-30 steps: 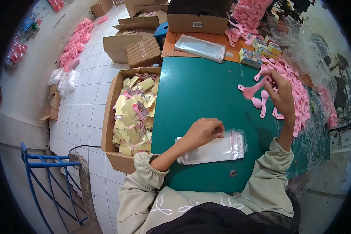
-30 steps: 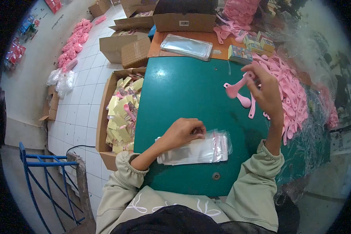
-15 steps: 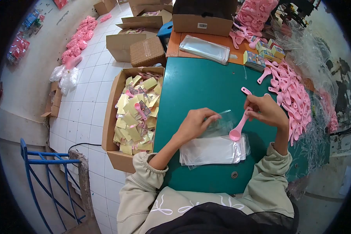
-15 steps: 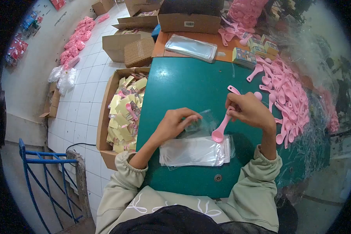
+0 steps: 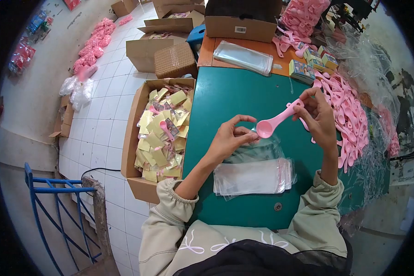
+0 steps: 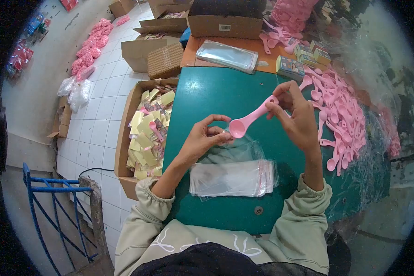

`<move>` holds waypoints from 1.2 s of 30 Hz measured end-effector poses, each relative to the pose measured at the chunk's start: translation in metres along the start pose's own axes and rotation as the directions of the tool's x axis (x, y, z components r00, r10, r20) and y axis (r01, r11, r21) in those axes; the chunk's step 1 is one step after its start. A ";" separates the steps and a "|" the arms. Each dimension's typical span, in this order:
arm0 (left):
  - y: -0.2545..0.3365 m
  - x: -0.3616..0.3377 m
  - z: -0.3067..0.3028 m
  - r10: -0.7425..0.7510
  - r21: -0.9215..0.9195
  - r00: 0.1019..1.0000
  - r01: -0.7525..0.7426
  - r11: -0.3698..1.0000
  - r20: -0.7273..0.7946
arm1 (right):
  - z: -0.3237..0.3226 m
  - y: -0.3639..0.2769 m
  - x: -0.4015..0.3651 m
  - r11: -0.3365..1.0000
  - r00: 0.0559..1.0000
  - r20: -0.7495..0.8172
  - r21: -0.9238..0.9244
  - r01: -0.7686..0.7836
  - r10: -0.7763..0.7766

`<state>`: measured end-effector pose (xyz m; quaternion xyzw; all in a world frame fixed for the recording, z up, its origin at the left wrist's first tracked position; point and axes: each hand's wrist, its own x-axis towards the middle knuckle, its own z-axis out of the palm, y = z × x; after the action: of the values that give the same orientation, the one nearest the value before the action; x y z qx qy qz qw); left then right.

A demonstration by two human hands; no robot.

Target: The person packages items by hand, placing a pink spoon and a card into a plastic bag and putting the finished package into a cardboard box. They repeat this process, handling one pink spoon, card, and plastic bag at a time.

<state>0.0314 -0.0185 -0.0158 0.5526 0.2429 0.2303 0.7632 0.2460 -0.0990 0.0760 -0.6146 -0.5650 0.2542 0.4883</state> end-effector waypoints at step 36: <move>0.043 0.002 -0.006 0.156 -0.075 0.982 -0.149 0.986 0.109 | -0.048 0.064 0.094 0.993 0.971 0.237 -0.105 0.059 -0.032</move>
<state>0.0259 -0.0006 0.0235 0.5562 0.1478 0.2641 0.7740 0.3378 -0.0179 0.0602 -0.5933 -0.6461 0.2819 0.3888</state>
